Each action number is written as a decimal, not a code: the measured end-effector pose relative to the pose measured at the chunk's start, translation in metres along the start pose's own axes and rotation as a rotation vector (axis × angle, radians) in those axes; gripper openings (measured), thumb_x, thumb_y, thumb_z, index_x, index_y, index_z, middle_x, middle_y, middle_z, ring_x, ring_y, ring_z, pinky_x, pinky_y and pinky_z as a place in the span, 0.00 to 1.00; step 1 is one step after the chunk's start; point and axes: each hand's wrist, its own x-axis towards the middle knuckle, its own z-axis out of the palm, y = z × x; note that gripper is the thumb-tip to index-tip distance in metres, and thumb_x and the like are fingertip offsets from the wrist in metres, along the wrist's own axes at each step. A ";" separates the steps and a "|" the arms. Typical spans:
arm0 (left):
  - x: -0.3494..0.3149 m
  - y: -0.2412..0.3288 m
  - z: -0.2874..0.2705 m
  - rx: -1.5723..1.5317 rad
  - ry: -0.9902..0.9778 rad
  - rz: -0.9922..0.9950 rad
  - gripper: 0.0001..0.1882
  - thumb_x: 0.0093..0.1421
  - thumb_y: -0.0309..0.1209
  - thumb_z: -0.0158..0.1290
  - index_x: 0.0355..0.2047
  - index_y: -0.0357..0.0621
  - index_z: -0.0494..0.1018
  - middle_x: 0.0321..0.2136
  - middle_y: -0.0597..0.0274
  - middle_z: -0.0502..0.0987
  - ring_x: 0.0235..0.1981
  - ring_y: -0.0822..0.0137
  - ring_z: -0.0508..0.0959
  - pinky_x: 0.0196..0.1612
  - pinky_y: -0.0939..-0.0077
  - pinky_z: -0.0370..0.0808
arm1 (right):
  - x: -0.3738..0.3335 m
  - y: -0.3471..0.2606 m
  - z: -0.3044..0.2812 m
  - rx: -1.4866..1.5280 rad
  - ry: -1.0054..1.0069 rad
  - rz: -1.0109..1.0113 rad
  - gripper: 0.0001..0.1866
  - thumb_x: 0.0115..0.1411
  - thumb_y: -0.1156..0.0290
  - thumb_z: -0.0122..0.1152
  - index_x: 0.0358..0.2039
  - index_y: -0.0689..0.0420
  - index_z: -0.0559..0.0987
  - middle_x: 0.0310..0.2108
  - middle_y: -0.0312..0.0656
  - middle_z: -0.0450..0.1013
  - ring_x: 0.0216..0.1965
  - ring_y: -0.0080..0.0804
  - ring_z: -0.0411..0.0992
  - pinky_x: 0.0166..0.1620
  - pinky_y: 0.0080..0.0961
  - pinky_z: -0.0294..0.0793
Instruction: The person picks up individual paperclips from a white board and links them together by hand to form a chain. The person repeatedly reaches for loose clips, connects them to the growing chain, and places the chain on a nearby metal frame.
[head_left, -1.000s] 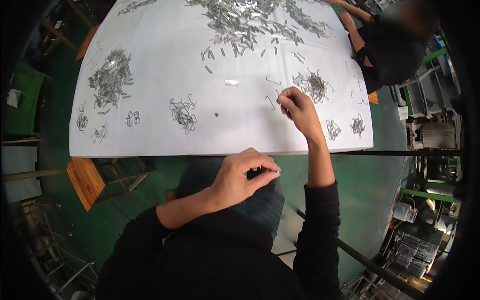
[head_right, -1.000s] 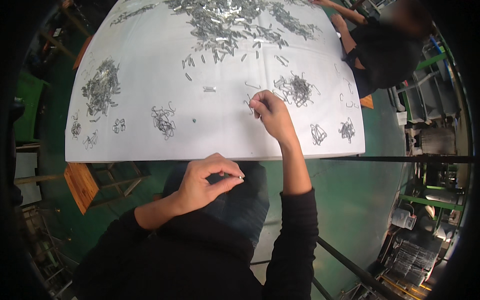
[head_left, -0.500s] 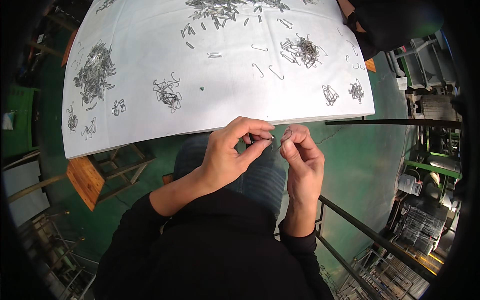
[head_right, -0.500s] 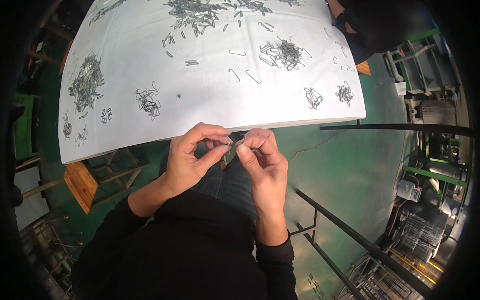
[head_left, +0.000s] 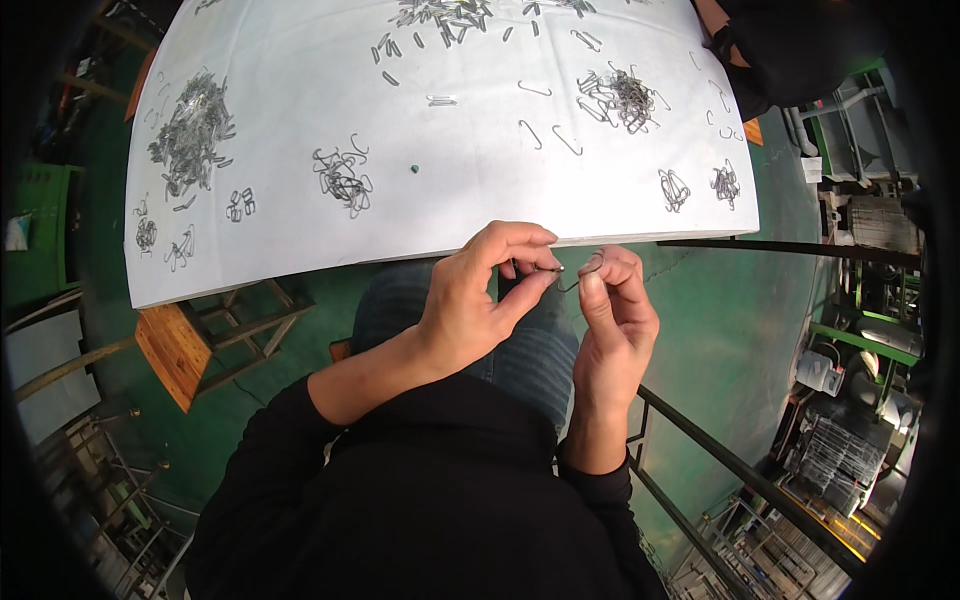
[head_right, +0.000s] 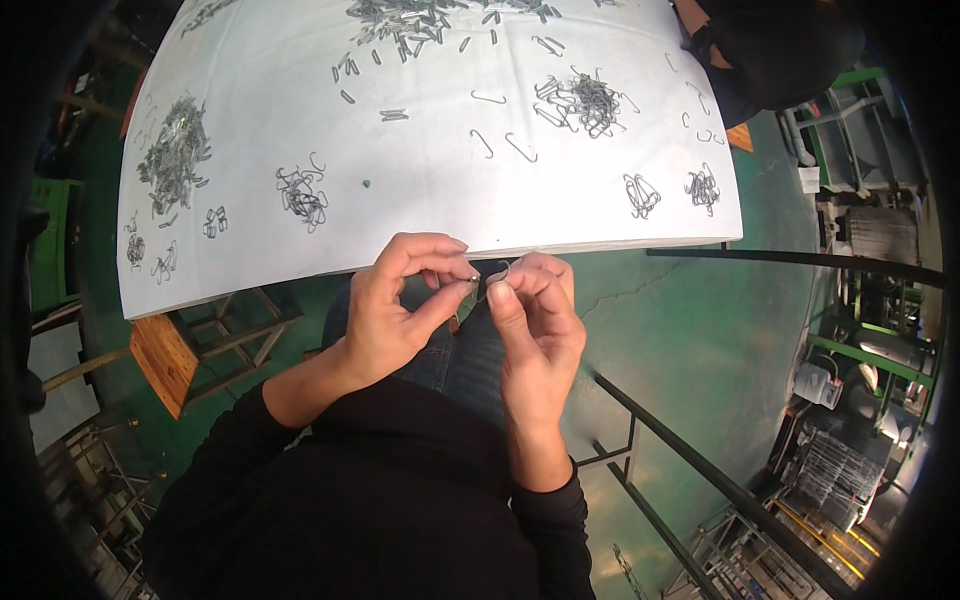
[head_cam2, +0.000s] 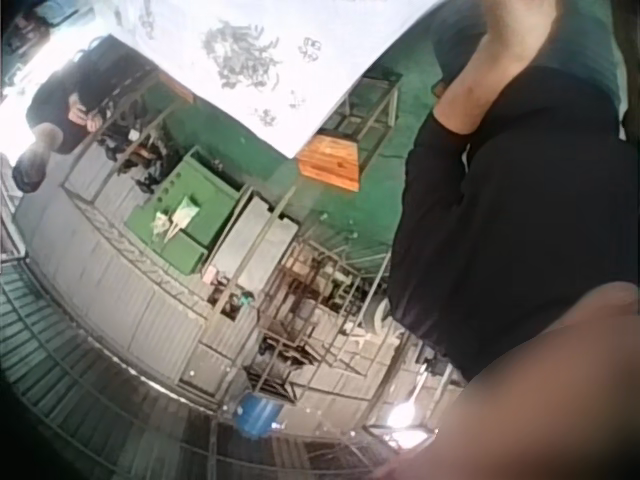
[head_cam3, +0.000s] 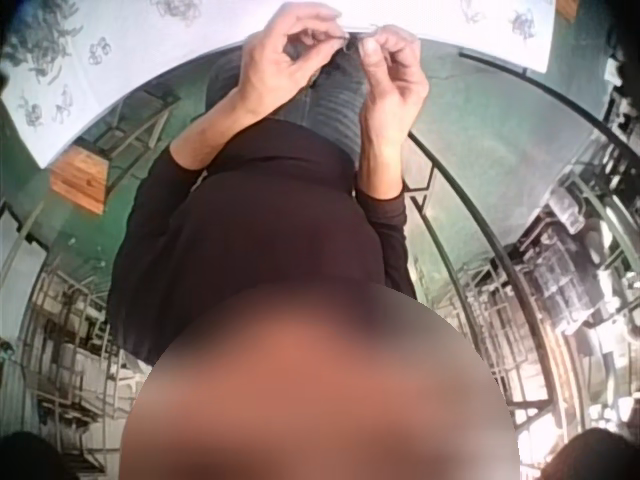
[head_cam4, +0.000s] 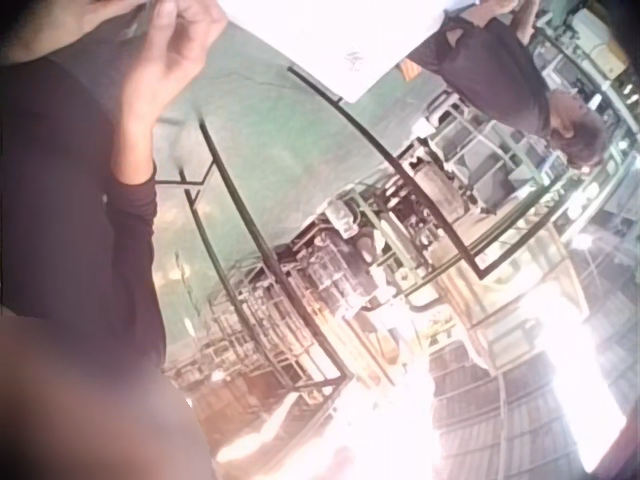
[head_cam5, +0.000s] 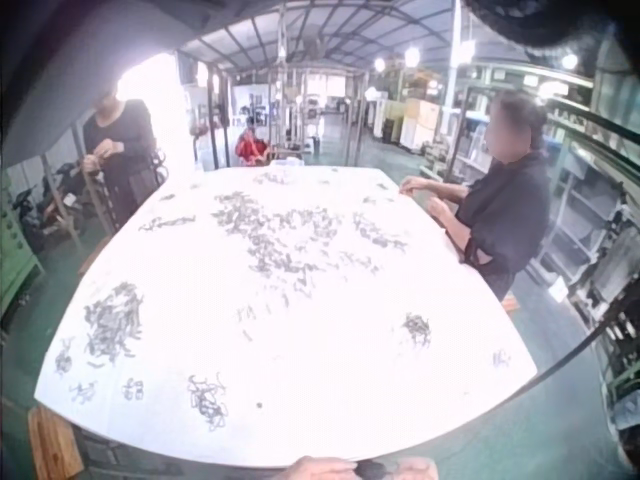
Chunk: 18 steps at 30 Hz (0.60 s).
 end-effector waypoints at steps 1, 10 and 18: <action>0.001 0.000 0.000 -0.006 -0.003 0.007 0.19 0.53 0.18 0.60 0.45 0.42 0.71 0.30 0.65 0.81 0.30 0.74 0.80 0.32 0.81 0.72 | 0.000 0.000 0.000 -0.023 0.005 -0.002 0.02 0.60 0.79 0.61 0.33 0.61 0.77 0.40 0.35 0.64 0.38 0.21 0.64 0.41 0.18 0.66; 0.003 -0.008 -0.003 -0.001 -0.037 0.093 0.17 0.53 0.21 0.61 0.43 0.42 0.73 0.36 0.61 0.80 0.36 0.68 0.80 0.36 0.78 0.74 | 0.001 0.011 0.005 -0.082 0.085 -0.212 0.04 0.58 0.77 0.63 0.32 0.61 0.77 0.39 0.37 0.62 0.38 0.23 0.63 0.42 0.19 0.65; 0.130 -0.123 -0.090 0.697 0.130 -0.070 0.07 0.56 0.32 0.58 0.32 0.43 0.79 0.30 0.59 0.78 0.36 0.59 0.76 0.41 0.64 0.73 | -0.005 0.013 0.003 -0.127 0.061 -0.264 0.04 0.57 0.77 0.65 0.31 0.61 0.78 0.38 0.38 0.63 0.38 0.25 0.64 0.42 0.21 0.66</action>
